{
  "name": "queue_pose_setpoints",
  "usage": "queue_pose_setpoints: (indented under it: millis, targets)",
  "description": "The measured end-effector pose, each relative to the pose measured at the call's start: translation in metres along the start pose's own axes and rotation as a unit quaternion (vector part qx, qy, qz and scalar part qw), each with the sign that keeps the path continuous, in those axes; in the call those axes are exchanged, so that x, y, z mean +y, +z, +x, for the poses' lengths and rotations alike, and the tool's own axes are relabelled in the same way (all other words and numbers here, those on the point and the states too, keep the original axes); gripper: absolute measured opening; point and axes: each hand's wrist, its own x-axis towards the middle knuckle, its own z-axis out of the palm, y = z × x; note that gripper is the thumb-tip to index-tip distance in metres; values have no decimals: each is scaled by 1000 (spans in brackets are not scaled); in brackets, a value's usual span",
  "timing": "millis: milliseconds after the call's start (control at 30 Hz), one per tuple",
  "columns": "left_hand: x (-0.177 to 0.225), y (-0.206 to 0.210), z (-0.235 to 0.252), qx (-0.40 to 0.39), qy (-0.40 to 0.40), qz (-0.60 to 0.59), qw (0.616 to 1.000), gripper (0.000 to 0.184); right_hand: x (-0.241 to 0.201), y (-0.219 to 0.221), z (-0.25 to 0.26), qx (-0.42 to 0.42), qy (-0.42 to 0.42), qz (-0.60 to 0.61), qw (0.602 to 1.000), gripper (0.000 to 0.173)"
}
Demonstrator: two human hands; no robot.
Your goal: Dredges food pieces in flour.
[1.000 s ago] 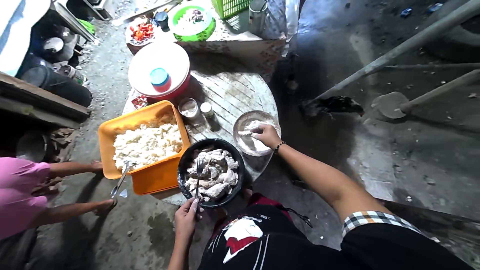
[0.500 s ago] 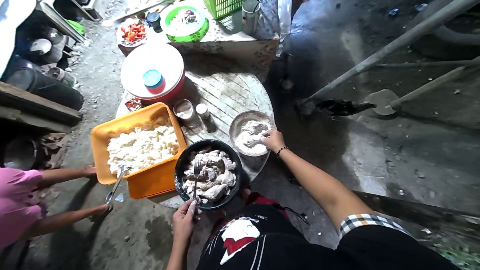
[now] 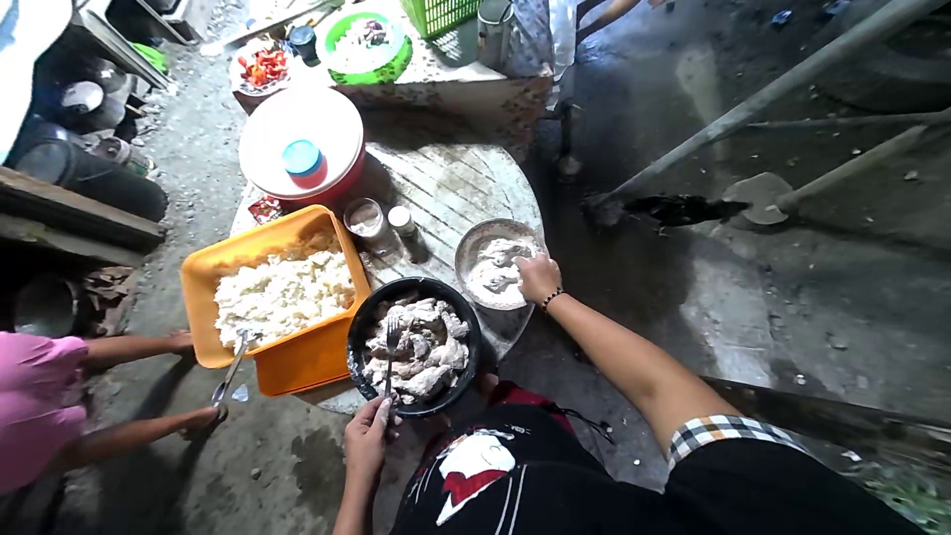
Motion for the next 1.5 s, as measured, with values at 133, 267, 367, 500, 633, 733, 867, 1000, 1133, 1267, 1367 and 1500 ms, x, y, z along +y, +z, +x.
queue_pose_setpoints:
  millis: [133, 267, 367, 500, 633, 733, 867, 1000, 1133, 1267, 1367, 1500]
  targets:
    - [-1, -1, 0, -2, -1, -8, 1000, 22, -18, -22, -5, -26, 32, 61, 997, 54]
    - [-1, 0, 1, -1, -4, -7, 1000, 22, -14, -15, 2, -48, 30, 62, 996, 35]
    - [1, 1, -1, -1, -2, -6, 1000, 22, -9, -9, 0, -81, 29, 21, 996, 30]
    - [-2, 0, -3, -4, 3, -1, 1000, 22, -3, 3, 0, -63, 10, -15, 998, 34]
    - [-2, -1, -3, -2, 3, -6, 1000, 23, -11, -8, -1, -56, 0, -14, 998, 42]
    - [-3, -1, -3, -2, 3, -5, 1000, 23, -22, -25, 0, -67, 0, 4, 998, 33]
    - [-6, -2, -3, -2, 4, -9, 1000, 23, -24, -35, 16, -65, 13, 110, 992, 32]
    - [-3, -1, -4, -1, 6, -6, 1000, 22, -30, -58, 13, -141, 83, 318, 934, 28]
    - [-5, 0, -4, 4, 1, -10, 1000, 22, -23, -52, 17, -156, 215, 510, 818, 29]
    - [-6, 1, -5, 4, 5, -6, 1000, 21, -12, -48, 17, -132, 222, 419, 871, 34]
    - [-7, 1, -4, 3, 5, -8, 1000, 21, 12, -27, 26, -94, 137, 253, 953, 27]
    - [-9, 1, -3, 2, 0, -13, 1000, 22, 9, -17, 13, -71, 48, 82, 993, 29]
